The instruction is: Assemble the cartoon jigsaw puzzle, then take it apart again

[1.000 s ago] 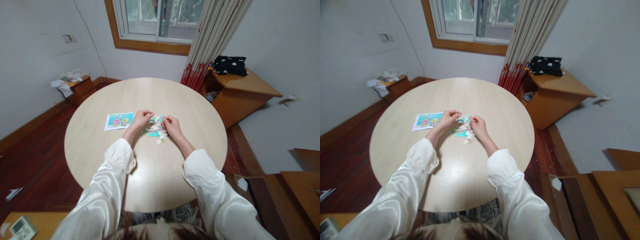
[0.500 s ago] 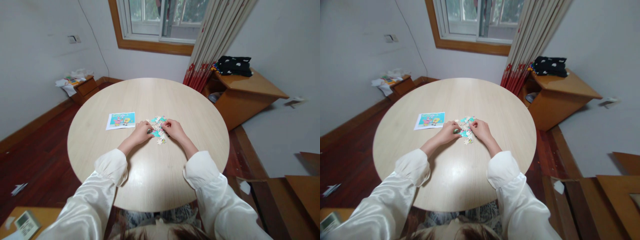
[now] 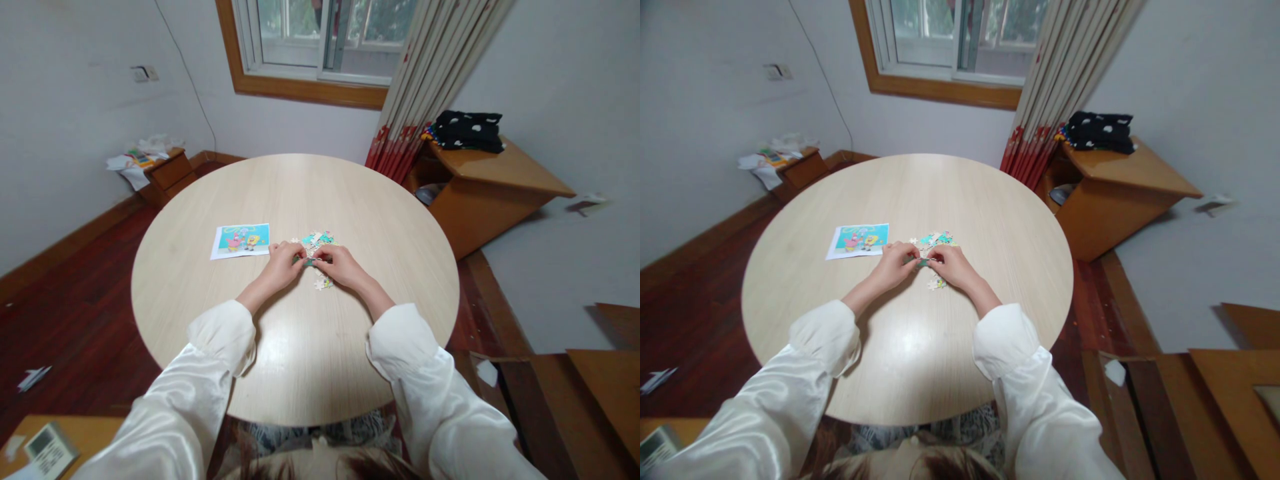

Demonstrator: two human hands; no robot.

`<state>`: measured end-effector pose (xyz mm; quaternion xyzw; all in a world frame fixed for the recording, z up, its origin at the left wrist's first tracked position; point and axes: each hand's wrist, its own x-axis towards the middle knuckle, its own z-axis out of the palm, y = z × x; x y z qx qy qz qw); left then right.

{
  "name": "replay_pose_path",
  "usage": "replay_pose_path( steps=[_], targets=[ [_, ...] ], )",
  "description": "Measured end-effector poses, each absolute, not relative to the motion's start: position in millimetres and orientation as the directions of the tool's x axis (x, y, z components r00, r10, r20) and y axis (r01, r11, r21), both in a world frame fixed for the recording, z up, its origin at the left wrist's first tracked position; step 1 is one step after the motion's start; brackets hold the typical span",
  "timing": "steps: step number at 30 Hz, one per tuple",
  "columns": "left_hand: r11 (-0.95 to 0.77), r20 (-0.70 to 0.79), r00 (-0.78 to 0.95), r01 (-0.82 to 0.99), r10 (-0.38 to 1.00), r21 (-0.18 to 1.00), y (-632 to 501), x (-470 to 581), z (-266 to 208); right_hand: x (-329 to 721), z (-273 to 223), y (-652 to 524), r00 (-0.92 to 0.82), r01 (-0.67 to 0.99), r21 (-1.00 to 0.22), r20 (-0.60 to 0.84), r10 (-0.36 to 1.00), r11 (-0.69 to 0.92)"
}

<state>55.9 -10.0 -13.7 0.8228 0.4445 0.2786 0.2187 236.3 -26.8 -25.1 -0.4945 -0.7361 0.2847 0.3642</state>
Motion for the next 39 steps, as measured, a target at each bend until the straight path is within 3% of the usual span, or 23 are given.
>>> replay_pose_path(
  steps=[5, 9, 12, 16, 19, 22, 27, 30, 39],
  targets=[
    [-0.415, 0.325, 0.324, 0.268, 0.889, 0.869, -7, 58, -15, 231, -26, -25, -0.13, 0.228, -0.948, 0.197, 0.972, 0.222],
    [-0.175, 0.164, 0.346, 0.0, 0.924, 0.985, -4, 59, -15, 228, -21, -25, -0.114, 0.042, -0.989, 0.134, 0.984, 0.139],
    [-0.093, 0.096, 0.372, -0.026, 0.923, 0.995, -4, 60, -14, 229, -16, -25, -0.126, 0.001, -0.994, 0.108, 0.986, 0.109],
    [-0.209, 0.171, 0.286, 0.106, 0.943, 0.972, -7, 61, -13, 226, -17, -26, -0.082, 0.008, -0.996, 0.09, 0.993, 0.091],
    [-0.351, 0.294, 0.225, 0.279, 0.929, 0.894, -11, 62, -12, 220, -20, -27, 0.034, 0.118, -0.974, 0.2, 0.979, 0.195],
    [-0.388, 0.335, 0.207, 0.329, 0.919, 0.861, -13, 63, -10, 215, -21, -29, 0.087, 0.226, -0.932, 0.31, 0.947, 0.284],
    [-0.184, 0.161, 0.237, 0.079, 0.958, 0.98, -9, 63, -7, 214, -14, -30, 0.041, -0.003, -0.992, 0.124, 0.991, 0.125],
    [-0.025, 0.053, 0.274, -0.106, 0.96, 0.994, -8, 61, -6, 216, -10, -30, 0.005, -0.119, -0.991, 0.056, 0.998, 0.056],
    [0.15, -0.066, 0.277, -0.294, 0.959, 0.944, -10, 61, -6, 215, -13, -30, 0.045, -0.084, -0.995, 0.054, 0.998, 0.057]
  ],
)
